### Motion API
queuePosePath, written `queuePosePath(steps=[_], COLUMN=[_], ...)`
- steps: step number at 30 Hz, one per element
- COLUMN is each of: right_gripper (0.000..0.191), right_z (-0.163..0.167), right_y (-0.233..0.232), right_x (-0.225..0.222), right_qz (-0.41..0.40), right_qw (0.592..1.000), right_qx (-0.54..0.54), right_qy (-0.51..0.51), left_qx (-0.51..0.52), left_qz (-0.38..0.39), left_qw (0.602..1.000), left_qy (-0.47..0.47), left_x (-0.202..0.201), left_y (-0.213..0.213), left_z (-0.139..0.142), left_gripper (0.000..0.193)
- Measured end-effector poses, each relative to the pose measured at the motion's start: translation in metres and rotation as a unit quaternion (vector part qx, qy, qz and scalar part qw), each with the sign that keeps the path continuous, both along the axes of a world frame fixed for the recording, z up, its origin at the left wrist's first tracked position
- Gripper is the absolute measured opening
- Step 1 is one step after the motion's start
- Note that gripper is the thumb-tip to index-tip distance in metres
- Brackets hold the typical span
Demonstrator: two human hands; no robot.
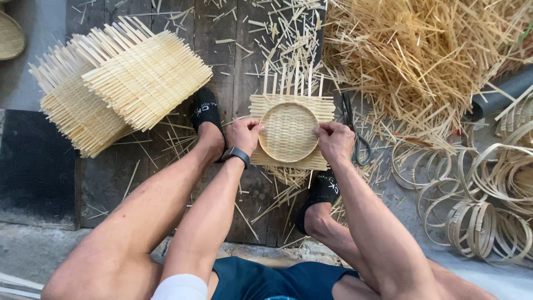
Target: The person sits on the floor weaving bamboo strips into round basket bases. They trim excess strip ends with shears, bend and tuck bamboo strips into the weave, press the woven mat over a round wooden form, and set finished woven pieces with a stack of completed ones.
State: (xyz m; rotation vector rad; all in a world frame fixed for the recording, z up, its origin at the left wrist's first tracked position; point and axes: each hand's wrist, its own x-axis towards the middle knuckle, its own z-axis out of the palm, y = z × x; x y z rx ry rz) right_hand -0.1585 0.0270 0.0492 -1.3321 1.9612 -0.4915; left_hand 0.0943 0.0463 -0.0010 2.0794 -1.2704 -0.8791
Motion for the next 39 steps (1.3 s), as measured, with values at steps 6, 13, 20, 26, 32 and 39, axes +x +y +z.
queuePosePath(steps=[6,13,20,26,32,39], right_gripper=[0.021,0.021,0.019,0.022,0.018,0.026], right_z=[-0.018,-0.027,-0.023,-0.012,-0.027,-0.009], right_y=[-0.001,0.002,-0.003,-0.004,-0.007,-0.026], right_x=[-0.006,-0.007,-0.01,-0.012,-0.016,-0.017], right_qz=[0.015,0.028,0.021,-0.006,0.009,0.114], right_qw=[1.0,0.998,1.0,0.997,0.998,0.99], right_qx=[-0.01,-0.064,-0.011,0.05,0.037,0.075], right_qy=[0.015,0.007,-0.006,-0.051,-0.051,0.015], left_qx=[-0.072,-0.008,0.039,0.049,0.026,0.104], left_qz=[-0.07,-0.039,0.002,0.023,0.031,-0.044], left_qw=[0.993,0.999,0.999,0.994,0.993,0.993], left_qy=[-0.061,0.004,0.036,0.099,0.107,0.028], left_x=[0.001,0.001,0.002,0.005,0.004,0.007], left_y=[0.0,-0.004,-0.011,-0.013,-0.011,-0.021], left_z=[0.004,0.014,0.013,0.013,0.008,0.014], left_gripper=[0.012,0.02,0.019,0.019,0.019,0.018])
